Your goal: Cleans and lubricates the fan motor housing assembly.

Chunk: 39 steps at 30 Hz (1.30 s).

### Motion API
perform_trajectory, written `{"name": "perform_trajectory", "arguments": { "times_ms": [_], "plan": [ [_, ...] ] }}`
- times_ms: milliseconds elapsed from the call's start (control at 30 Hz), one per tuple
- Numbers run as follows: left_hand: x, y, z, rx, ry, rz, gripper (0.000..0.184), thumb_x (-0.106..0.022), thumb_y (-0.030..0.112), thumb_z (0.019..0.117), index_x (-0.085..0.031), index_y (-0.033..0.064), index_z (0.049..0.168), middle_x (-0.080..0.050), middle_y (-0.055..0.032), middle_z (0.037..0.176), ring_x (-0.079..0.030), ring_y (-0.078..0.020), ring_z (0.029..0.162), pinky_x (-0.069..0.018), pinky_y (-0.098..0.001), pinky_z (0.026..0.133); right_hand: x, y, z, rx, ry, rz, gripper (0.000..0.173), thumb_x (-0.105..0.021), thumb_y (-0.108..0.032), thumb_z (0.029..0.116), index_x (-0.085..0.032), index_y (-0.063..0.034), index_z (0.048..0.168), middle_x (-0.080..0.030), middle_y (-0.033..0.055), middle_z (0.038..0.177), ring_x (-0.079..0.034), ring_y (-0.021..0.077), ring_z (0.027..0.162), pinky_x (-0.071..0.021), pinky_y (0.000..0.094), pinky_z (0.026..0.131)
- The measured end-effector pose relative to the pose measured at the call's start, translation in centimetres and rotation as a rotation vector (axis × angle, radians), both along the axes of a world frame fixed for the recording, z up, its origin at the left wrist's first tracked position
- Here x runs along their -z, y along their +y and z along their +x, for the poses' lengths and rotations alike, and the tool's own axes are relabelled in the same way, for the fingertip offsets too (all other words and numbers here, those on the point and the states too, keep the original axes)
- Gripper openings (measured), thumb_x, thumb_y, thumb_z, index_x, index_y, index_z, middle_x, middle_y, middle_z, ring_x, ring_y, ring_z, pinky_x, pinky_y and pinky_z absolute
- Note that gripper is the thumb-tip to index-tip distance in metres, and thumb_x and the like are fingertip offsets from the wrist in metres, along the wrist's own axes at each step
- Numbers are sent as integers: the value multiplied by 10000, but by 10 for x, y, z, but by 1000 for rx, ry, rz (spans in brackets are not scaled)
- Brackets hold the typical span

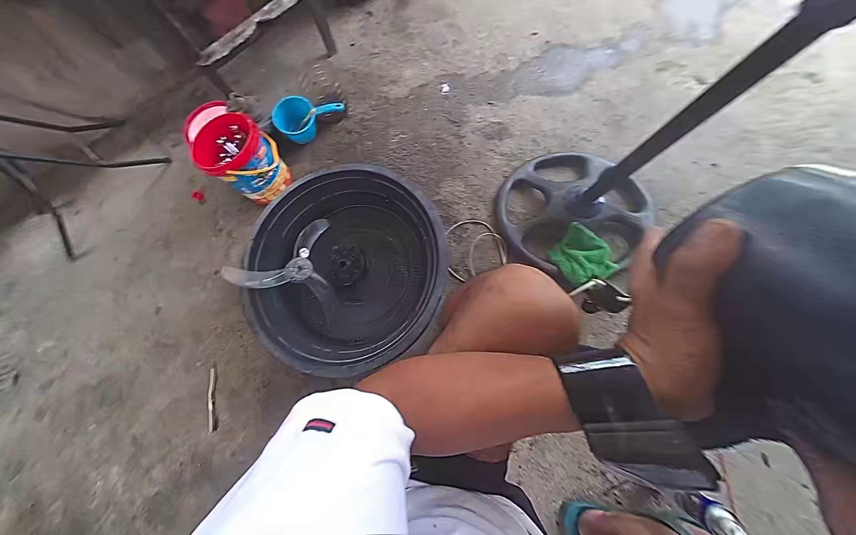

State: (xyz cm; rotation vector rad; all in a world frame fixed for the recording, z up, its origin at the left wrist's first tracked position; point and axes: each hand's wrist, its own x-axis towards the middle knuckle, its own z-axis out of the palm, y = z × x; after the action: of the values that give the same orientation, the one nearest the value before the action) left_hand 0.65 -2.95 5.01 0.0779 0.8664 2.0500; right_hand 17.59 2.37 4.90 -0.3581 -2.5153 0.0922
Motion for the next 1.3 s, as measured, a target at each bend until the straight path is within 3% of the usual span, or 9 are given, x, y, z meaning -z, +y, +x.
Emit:
{"name": "perform_trajectory", "arguments": {
  "times_ms": [100,200,367,500,600,700,933,1067,1300],
  "plan": [
    [4,-3,7,131,-62,146,762,-491,871,808,-626,252,1233,-709,2,1001,-692,-117,915,-597,-374,775,0,-7,8,-41,132,-223,157,-654,-200,1008,-721,-88,920,-688,33,797,-657,78,809,-530,219,785],
    [9,-2,8,202,-82,264,636,-550,792,847,-662,269,1190,-717,-3,1032,-694,-126,981,-597,-386,836,-1,-7,15,-116,164,-410,98,-674,-146,997,-764,-112,1011,-755,18,950,-697,60,961,-569,248,891],
    [13,1,11,231,-201,327,585,-498,712,935,-660,213,1193,-710,-48,1058,-693,-164,1009,-593,-404,856,-12,-5,36,-180,184,-306,82,-677,-130,983,-737,-113,1036,-655,41,747,-638,135,727,-545,307,746],
    [17,-1,9,294,-335,433,580,-430,674,986,-675,181,1167,-709,-44,1081,-679,-158,1054,-575,-393,901,-28,10,58,-197,407,-861,116,-695,-211,991,-733,-170,1093,-687,-41,980,-652,46,937,-553,209,849],
    [27,-6,9,322,-364,505,603,-429,675,984,-684,151,1140,-712,-60,1079,-681,-163,1054,-573,-384,913,-27,24,75,-142,763,-1335,184,-563,-292,1058,-650,-191,1184,-682,45,1151,-662,191,1105,-560,391,986],
    [37,-7,9,359,-323,446,712,-366,760,952,-663,157,1186,-699,-83,1113,-675,-192,1069,-573,-416,909,-31,27,85,91,959,-1576,324,-365,-320,1121,-556,-153,1321,-676,99,1222,-671,223,1162,-581,440,993],
    [21,12,13,234,-182,279,659,-414,747,945,-647,200,1230,-698,-74,1113,-676,-199,1060,-577,-445,894,-24,12,82,323,989,-1806,353,-330,-258,1129,-520,-39,1331,-668,178,1185,-695,270,1091,-605,477,928],
    [22,15,19,174,-21,260,586,-498,690,951,-620,209,1264,-694,-69,1117,-676,-188,1063,-580,-447,896,-21,4,81,224,988,-1917,303,-481,-218,1081,-555,-20,1298,-686,194,1160,-714,255,1061,-611,447,925],
    [24,11,24,263,-157,259,583,-421,692,978,-657,210,1206,-704,-57,1091,-681,-172,1042,-583,-418,884,-16,-12,69,59,923,-1652,191,-663,-68,982,-720,-13,1156,-733,150,1110,-729,201,1003,-621,385,899]
  ]
}}
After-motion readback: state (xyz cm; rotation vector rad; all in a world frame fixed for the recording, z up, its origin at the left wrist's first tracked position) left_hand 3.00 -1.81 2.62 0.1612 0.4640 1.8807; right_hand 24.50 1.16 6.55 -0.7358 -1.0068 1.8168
